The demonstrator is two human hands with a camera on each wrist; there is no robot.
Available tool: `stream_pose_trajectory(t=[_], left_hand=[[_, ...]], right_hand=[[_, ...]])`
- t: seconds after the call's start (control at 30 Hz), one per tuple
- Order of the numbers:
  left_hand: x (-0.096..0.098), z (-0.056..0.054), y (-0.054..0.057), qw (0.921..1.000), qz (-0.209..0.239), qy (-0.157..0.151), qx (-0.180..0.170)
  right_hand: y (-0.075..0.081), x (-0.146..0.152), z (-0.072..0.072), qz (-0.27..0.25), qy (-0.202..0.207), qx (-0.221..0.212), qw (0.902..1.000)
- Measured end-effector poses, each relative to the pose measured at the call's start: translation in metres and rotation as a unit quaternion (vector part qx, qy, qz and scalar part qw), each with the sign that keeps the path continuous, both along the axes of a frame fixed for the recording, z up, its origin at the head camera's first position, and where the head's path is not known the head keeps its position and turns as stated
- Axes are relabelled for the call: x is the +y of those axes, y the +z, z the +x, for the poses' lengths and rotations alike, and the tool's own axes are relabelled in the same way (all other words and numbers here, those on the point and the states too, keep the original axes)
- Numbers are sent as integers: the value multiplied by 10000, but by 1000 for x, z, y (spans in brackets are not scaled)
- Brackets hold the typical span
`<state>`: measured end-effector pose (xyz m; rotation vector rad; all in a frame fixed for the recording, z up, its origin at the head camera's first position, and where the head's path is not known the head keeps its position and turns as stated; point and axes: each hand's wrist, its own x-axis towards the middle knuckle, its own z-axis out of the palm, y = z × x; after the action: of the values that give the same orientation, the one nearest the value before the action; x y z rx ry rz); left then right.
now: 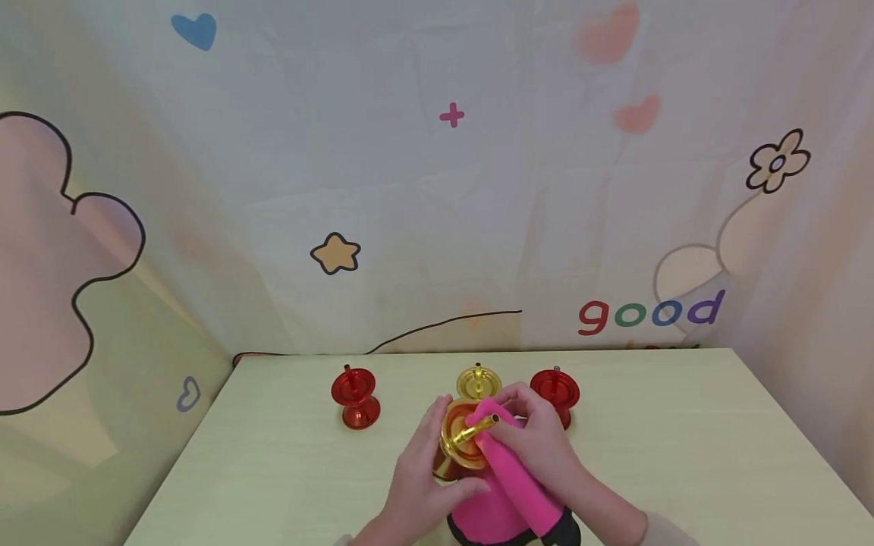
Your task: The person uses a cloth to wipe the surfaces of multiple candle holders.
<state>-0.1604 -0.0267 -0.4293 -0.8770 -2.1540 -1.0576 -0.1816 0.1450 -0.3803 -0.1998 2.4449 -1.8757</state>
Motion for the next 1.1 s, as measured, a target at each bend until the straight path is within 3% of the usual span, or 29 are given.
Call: stream_pose_trajectory(t=[0.1, 0.2, 0.3, 0.43, 0.53, 0.63, 0.67, 0.77, 0.93, 1.07, 1.1], left_hand=[[0, -2, 4, 9987, 7, 235, 463], [-4, -3, 10, 9992, 27, -145, 364], [-11, -3, 15, 9934, 72, -998, -557], [-17, -3, 17, 9670, 125, -1726, -1870], [-19, -4, 17, 9575, 190, -1917, -2145], [-20, -4, 16, 9564, 415, -1984, -2104], [-20, -3, 16, 9575, 493, -1983, -2033], [-21, -3, 14, 9507, 946, -1924, -2240], [-22, -3, 12, 9223, 1946, -1436, -3015], [-20, -3, 13, 8919, 2678, -879, -3535], [-18, -3, 13, 8883, 2803, -739, -3563]], right_hand=[[-1, -1, 2, 151, 155, 372, 9991], [-1, 0, 2, 282, 392, 683, 9965], [1, 4, 2, 424, 840, 906, 9914], [2, 9, 0, 755, 1414, 1195, 9798], [2, 10, -1, 934, 1588, 1433, 9724], [2, 12, -1, 917, 1561, 1523, 9716], [2, 13, -2, 880, 1499, 1501, 9733], [3, 17, -4, 676, 1113, 1226, 9839], [6, 27, -8, 48, 217, 742, 9970], [5, 34, -9, -766, 47, 532, 9956], [4, 35, -8, -934, 71, 446, 9946]])
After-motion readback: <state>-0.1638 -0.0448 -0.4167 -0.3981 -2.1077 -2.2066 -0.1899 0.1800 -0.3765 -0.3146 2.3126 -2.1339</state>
